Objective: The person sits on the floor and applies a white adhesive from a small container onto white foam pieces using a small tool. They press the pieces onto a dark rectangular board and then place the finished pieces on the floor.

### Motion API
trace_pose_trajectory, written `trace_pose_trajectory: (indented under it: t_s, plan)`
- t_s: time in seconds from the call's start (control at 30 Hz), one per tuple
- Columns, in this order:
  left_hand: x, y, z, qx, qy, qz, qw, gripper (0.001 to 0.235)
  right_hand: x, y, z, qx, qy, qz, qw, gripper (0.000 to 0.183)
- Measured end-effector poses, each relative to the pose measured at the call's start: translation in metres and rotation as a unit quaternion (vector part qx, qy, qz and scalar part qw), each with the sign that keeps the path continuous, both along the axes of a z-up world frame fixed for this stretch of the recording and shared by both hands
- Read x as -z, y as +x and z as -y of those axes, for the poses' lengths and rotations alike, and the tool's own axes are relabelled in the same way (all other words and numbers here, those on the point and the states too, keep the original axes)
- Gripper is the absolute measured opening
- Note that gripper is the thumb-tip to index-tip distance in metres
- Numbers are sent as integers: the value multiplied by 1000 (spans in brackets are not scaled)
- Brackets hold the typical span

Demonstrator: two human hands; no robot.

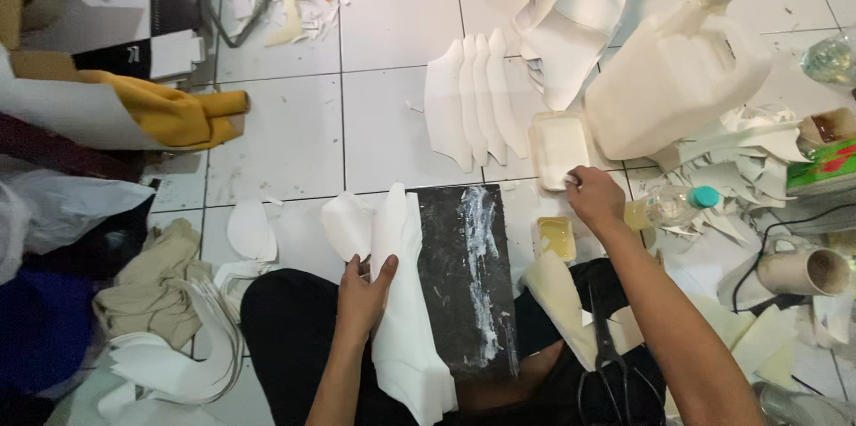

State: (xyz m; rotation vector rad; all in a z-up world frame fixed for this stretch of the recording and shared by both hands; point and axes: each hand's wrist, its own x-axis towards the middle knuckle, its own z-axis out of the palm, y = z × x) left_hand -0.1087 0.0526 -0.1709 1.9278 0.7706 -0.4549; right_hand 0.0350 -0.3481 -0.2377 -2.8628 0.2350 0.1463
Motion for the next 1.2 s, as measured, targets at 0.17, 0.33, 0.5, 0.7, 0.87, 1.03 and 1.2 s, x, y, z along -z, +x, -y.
trace_pose_trajectory:
  t_s: [0.17,0.33,0.5,0.7,0.87,1.03,1.2]
  plan:
    - [-28,-2,-6,0,-34,1,999,109,7,-6,3,9,-2,26,1000,25]
    - [-9,4,-15,-80,-241,-45,966,84,20,-2,7,3,-10,21,1000,26]
    - [-31,1,-8,-130,-270,-68,952,82,25,-6,9,4,-34,4,999,29]
    - [-48,-9,-11,-208,-122,82,967,81,25,-9,9,14,-21,3,1000,29]
    - [-140,-24,5,-203,-333,95,916,48,14,-9,-2,49,8,-11,999,24]
    - [-110,-20,55,-40,-130,12,991,69,14,-8,-3,56,13,-19,998,23]
    - [-41,-34,78,72,24,122,990,71,12,-6,-3,47,18,10,999,24]
